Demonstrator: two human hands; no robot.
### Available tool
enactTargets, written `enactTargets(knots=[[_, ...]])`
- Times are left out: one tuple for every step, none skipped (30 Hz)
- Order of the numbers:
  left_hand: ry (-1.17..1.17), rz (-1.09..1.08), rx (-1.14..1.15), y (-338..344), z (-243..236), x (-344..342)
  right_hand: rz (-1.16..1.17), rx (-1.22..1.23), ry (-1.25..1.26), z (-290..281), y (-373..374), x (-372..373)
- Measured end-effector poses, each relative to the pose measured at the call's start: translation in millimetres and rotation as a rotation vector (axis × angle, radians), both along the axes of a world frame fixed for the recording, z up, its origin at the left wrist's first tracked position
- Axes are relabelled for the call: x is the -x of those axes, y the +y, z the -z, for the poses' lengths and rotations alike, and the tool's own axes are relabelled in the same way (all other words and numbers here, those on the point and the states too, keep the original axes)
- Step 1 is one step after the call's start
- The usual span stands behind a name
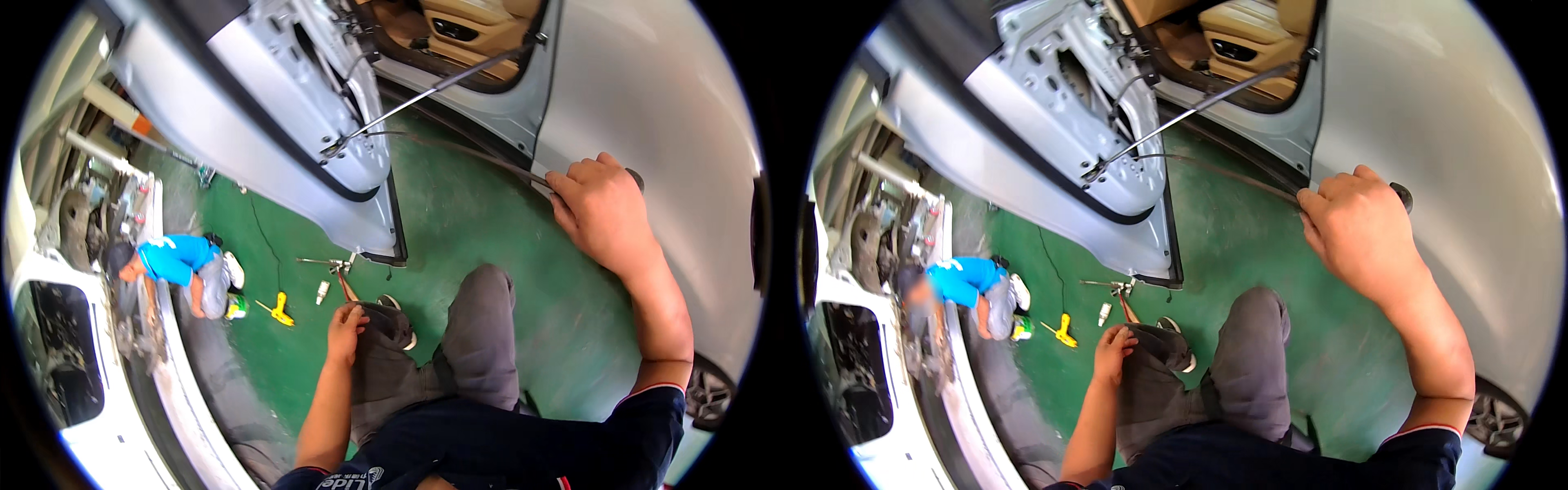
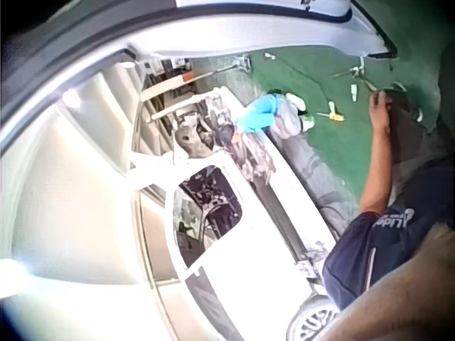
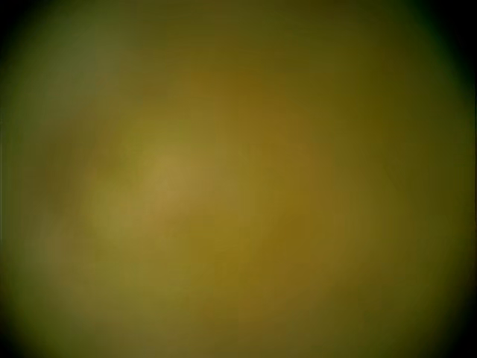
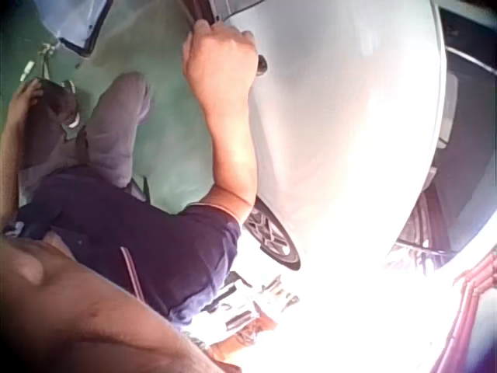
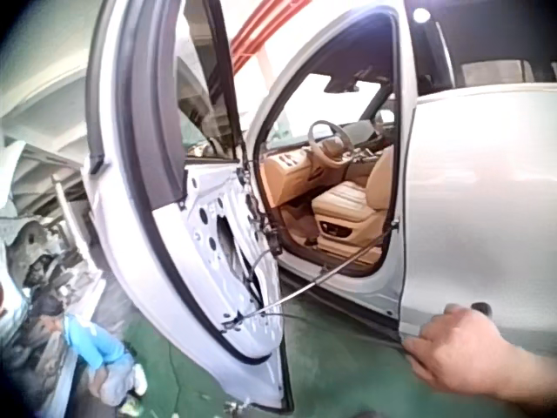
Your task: The person uses a light panel to inspect a detached car hood, then repeatedly taps a metal rod against the hood surface with a hammer to flatten dents. The person also uses a pry bar to adjust the hood edge. Another person works nearby on a different vehicle.
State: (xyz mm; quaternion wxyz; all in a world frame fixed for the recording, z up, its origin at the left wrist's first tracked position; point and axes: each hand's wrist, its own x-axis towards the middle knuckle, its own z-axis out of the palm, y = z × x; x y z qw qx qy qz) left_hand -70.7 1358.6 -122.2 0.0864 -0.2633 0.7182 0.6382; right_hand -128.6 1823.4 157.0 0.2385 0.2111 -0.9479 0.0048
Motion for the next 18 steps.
enactTargets(knots=[[0.012, 0.017, -0.002, -2.0, 0.2, 2.5, -0.019, -0.049, 0.007, -6.5, -16.0, 7.5], [0.024, 0.031, -0.019, 1.2, 2.2, 9.3, -0.04, -0.115, 0.015, -13.9, -32.2, 15.5], [0.04, 0.042, -0.044, 5.5, 6.0, 19.4, -0.08, -0.153, 0.026, -19.8, -44.7, 22.2], [0.056, 0.075, -0.085, 8.0, 13.0, 31.2, -0.093, -0.173, 0.044, -23.9, -59.0, 28.0], [0.073, 0.105, -0.129, 13.3, 20.1, 45.6, -0.111, -0.196, 0.059, -27.3, -73.4, 33.9], [0.103, 0.097, -0.195, 21.2, 19.4, 57.4, -0.133, -0.213, 0.067, -27.7, -88.8, 39.5], [0.135, 0.092, -0.272, 34.6, 19.8, 73.9, -0.116, -0.283, 0.015, -30.4, -103.5, 43.3], [0.138, 0.139, -0.337, 46.9, 27.6, 94.6, -0.119, -0.32, 0.002, -30.0, -116.8, 48.9], [0.143, 0.191, -0.398, 57.1, 33.4, 117.7, -0.117, -0.352, -0.012, -28.9, -129.5, 54.1], [0.151, 0.241, -0.407, 69.5, 17.2, 137.2, -0.106, -0.381, -0.029, -26.3, -138.2, 58.7], [0.169, 0.258, -0.481, 82.4, 14.9, 158.5, -0.114, -0.389, -0.06, -23.1, -145.1, 64.1], [0.207, 0.268, -0.588, 90.8, 5.9, 178.2, -0.112, -0.388, -0.08, -19.4, -150.8, 69.7], [0.253, 0.263, -0.69, 97.6, 9.6, 200.2, -0.108, -0.386, -0.105, -16.0, -160.0, 74.7], [0.287, 0.246, -0.779, 111.0, 6.7, 218.5, -0.056, -0.393, -0.17, -13.1, -164.9, 78.4], [0.329, 0.22, -0.904, 126.2, 12.0, 239.3, -0.004, -0.398, -0.233, -11.0, -169.2, 83.6], [0.362, 0.203, -1.04, 144.8, 8.0, 259.7, 0.077, -0.421, -0.282, -13.7, -175.7, 85.4], [0.438, 0.176, -1.149, 157.1, 9.0, 274.4, 0.098, -0.421, -0.316, -11.0, -183.2, 89.0], [0.513, 0.113, -1.24, 165.4, 10.3, 286.5, 0.118, -0.413, -0.351, -7.8, -191.9, 92.4]])
